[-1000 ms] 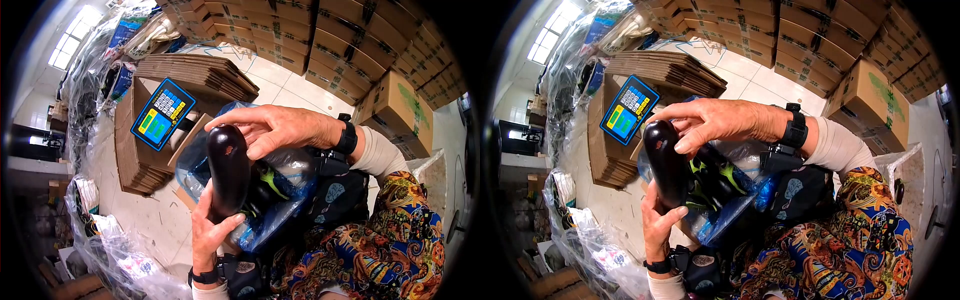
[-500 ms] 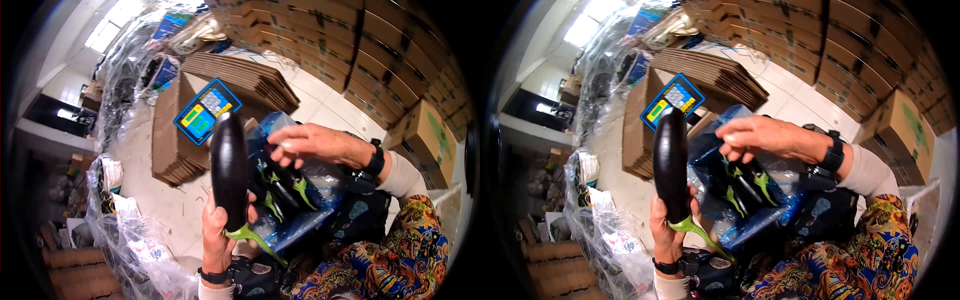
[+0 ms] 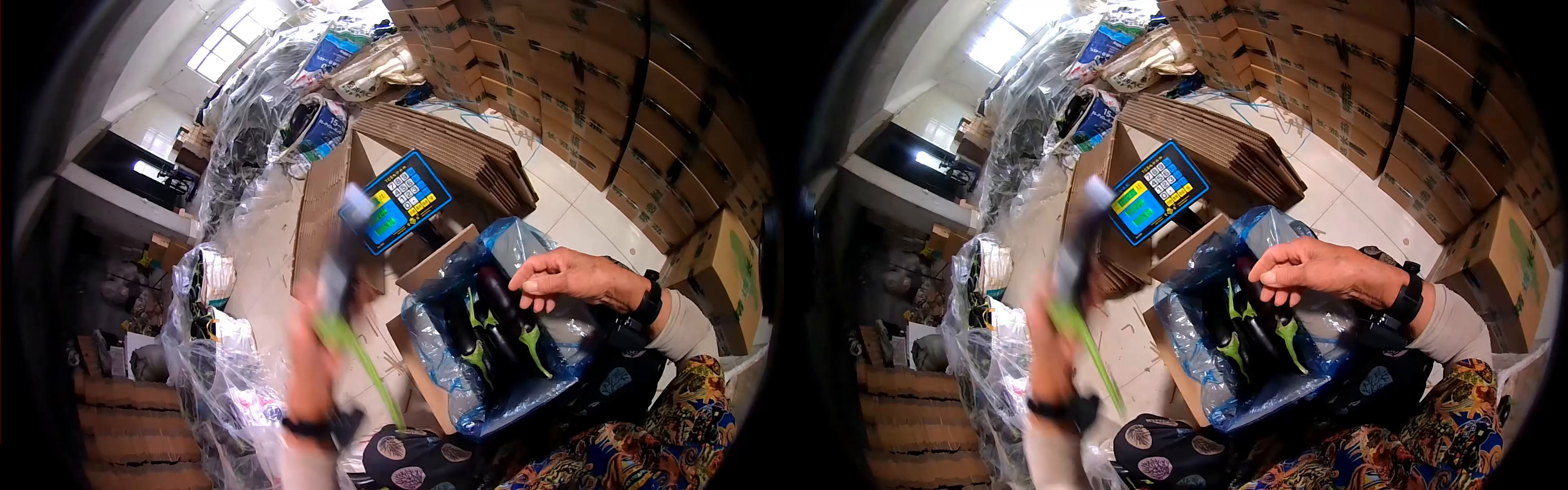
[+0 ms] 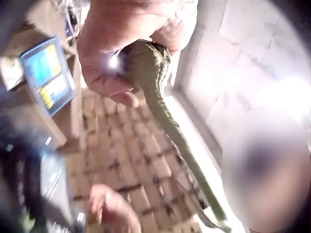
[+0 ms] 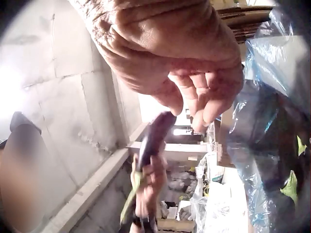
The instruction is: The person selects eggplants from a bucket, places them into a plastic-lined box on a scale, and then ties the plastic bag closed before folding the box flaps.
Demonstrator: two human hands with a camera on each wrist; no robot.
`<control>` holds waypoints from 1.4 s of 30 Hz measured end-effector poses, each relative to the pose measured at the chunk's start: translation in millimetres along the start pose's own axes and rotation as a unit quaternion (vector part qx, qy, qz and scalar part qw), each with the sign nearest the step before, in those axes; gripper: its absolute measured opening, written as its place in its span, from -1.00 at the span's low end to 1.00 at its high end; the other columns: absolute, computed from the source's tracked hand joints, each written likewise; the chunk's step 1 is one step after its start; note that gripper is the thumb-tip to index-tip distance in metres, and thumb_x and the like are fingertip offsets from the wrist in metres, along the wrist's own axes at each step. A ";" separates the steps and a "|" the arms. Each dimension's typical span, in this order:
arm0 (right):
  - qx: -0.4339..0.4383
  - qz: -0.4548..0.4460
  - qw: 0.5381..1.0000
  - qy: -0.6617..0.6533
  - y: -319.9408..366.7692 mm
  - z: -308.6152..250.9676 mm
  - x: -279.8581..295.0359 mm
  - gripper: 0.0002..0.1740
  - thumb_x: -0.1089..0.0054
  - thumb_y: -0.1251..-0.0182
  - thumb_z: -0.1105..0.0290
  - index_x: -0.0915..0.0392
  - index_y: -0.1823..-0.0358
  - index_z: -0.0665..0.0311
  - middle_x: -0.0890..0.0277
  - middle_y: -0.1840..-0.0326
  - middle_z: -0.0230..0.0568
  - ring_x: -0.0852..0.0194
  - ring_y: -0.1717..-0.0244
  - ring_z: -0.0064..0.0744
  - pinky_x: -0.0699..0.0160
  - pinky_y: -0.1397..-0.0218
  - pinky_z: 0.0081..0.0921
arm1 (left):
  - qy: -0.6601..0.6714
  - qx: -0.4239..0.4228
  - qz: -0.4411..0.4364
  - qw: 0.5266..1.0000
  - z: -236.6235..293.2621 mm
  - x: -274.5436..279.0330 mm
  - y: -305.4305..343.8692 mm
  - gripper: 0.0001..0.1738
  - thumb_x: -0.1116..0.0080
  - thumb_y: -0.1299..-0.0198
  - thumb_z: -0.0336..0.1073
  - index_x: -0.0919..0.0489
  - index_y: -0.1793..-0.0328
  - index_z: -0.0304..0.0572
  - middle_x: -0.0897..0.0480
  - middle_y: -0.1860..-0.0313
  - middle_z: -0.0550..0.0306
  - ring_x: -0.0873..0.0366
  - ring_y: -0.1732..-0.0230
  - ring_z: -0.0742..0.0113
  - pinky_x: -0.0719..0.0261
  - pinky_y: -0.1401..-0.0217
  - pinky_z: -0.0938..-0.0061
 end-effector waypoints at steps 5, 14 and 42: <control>0.044 0.038 0.997 -0.052 -3.2 -13.1 -2.1 -0.65 -0.04 -0.50 0.26 -0.47 -0.13 0.37 -0.61 0.16 -0.28 -0.55 0.23 -0.63 -0.56 0.20 -0.70 | 0.207 -0.170 0.097 0.959 108.7 -1.3 -188.3 -0.11 -0.18 -0.31 -0.06 0.07 -0.53 -0.32 -0.07 -0.46 -0.44 -0.21 -0.42 -0.14 -0.37 -0.41 0.05; 0.011 -0.055 0.998 -0.019 0.9 -5.7 -27.7 -0.65 -0.02 -0.50 0.27 -0.47 -0.14 0.36 -0.58 0.12 -0.27 -0.51 0.20 -0.62 -0.51 0.18 -0.69 | -0.078 -0.019 -0.096 0.992 -29.2 8.8 -15.6 -0.34 -0.14 -0.33 -0.07 -0.26 -0.41 -0.31 -0.61 -0.05 -0.18 -0.62 0.07 0.21 -0.60 0.07 0.47; -0.104 0.017 0.968 0.228 -79.6 75.0 9.7 -0.71 -0.15 -0.43 0.10 -0.55 0.03 0.13 -0.45 0.29 -0.56 -0.31 0.39 -0.81 -0.18 0.38 -0.83 | 0.016 0.083 0.678 0.730 -311.9 393.1 609.7 -0.58 -0.16 -0.07 -0.38 -0.39 -0.10 -0.04 -0.52 0.01 0.17 -0.49 0.03 0.24 -0.48 -0.06 0.20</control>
Point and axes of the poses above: each hand's wrist, its own y-axis away from the middle knuckle, its own x-axis out of the back of the hand, z = x × y, the point moved 6 cm from there along -y, towards the middle knuckle
